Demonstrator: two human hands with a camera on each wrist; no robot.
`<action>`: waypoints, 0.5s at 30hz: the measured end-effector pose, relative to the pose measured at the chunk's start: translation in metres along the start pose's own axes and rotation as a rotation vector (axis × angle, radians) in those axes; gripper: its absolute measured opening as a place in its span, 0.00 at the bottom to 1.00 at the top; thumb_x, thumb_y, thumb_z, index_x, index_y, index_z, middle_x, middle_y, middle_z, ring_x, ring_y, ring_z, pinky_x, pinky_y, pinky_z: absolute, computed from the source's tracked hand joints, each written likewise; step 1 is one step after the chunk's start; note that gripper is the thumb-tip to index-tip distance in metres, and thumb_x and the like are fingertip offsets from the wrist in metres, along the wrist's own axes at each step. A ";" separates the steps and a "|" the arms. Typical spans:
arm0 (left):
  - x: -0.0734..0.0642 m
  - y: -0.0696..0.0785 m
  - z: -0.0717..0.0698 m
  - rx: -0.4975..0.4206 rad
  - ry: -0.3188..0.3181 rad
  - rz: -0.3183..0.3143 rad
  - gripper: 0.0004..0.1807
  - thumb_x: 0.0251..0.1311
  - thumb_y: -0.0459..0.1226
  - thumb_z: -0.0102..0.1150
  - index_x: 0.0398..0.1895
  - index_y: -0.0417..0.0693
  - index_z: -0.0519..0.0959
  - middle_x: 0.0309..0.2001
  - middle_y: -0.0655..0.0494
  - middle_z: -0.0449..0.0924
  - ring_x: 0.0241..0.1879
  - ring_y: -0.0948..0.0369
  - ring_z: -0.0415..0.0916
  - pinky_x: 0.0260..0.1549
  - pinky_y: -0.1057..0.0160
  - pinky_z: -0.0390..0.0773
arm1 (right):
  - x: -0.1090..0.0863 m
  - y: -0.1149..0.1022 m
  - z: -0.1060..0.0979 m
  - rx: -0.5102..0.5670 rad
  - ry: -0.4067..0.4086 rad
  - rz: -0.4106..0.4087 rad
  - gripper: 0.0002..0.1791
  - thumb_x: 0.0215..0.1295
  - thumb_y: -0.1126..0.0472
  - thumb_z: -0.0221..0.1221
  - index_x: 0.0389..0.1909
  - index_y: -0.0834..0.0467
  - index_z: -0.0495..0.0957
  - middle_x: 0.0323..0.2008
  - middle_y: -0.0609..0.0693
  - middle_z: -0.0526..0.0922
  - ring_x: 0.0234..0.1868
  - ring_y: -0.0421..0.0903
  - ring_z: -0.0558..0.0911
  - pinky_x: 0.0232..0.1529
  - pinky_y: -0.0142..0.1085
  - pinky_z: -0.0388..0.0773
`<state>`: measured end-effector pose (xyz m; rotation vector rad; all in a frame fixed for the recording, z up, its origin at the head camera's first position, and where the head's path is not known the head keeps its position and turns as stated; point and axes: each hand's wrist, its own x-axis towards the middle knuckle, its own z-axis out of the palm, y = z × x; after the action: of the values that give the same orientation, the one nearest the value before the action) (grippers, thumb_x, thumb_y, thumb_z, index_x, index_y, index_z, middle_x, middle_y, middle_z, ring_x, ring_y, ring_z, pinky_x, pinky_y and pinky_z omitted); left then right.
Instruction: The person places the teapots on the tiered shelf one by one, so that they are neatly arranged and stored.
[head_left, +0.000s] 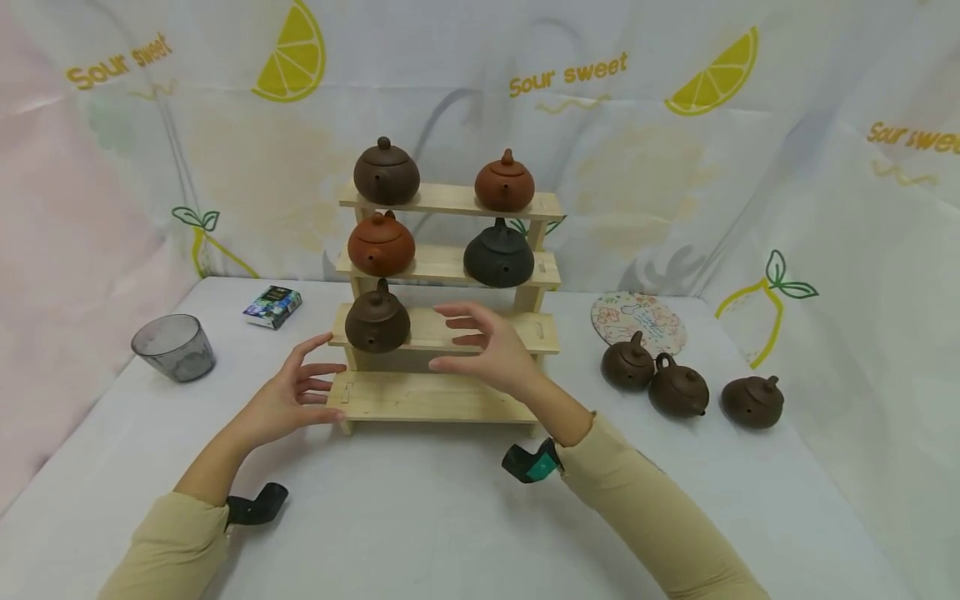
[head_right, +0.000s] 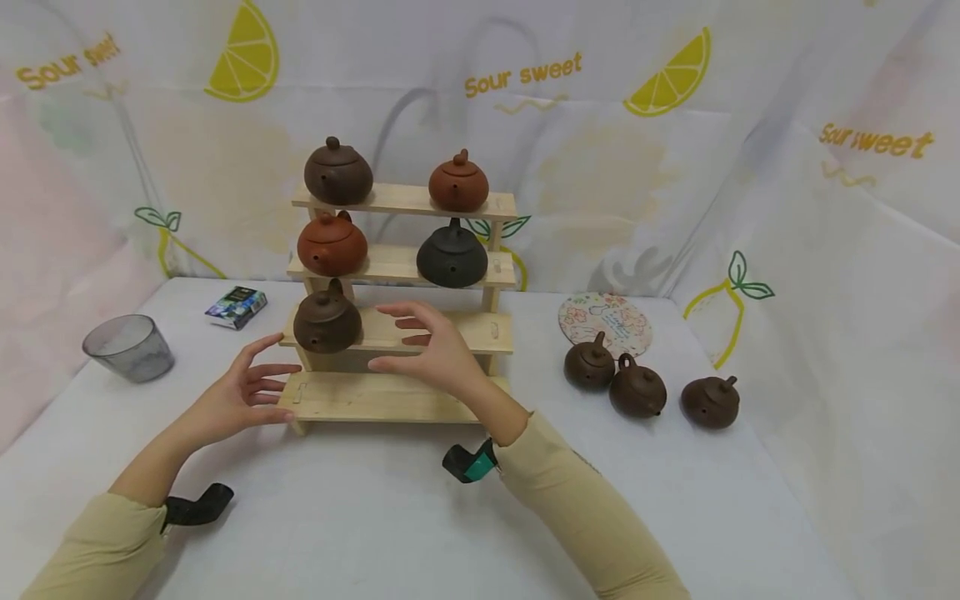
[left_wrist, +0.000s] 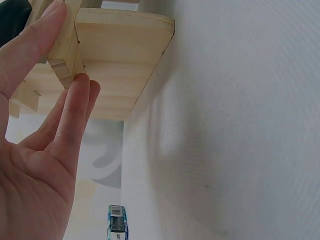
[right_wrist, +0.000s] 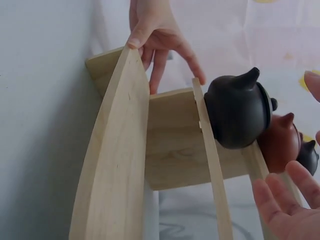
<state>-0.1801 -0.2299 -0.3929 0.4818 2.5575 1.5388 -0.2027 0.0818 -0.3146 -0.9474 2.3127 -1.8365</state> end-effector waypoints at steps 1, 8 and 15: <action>0.000 0.000 0.000 0.002 0.001 -0.001 0.60 0.43 0.38 0.74 0.72 0.63 0.40 0.60 0.35 0.65 0.50 0.44 0.72 0.45 0.58 0.77 | -0.003 0.000 -0.001 0.006 0.007 -0.004 0.33 0.49 0.68 0.69 0.58 0.62 0.70 0.56 0.56 0.72 0.56 0.55 0.71 0.53 0.37 0.72; -0.001 0.001 0.000 0.004 0.000 -0.002 0.60 0.43 0.39 0.74 0.72 0.62 0.40 0.61 0.36 0.65 0.50 0.44 0.72 0.43 0.63 0.77 | -0.021 0.000 -0.012 0.051 0.065 -0.021 0.33 0.46 0.73 0.69 0.56 0.65 0.70 0.57 0.60 0.71 0.56 0.58 0.71 0.53 0.40 0.73; -0.001 0.000 0.000 0.011 0.002 -0.008 0.60 0.43 0.39 0.74 0.72 0.63 0.40 0.61 0.36 0.65 0.50 0.45 0.72 0.43 0.64 0.77 | -0.039 0.006 -0.025 0.087 0.116 -0.018 0.31 0.48 0.75 0.66 0.56 0.68 0.69 0.57 0.65 0.68 0.57 0.59 0.70 0.53 0.44 0.72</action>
<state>-0.1794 -0.2298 -0.3926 0.4705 2.5675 1.5251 -0.1833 0.1224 -0.3256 -0.8762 2.2721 -2.0320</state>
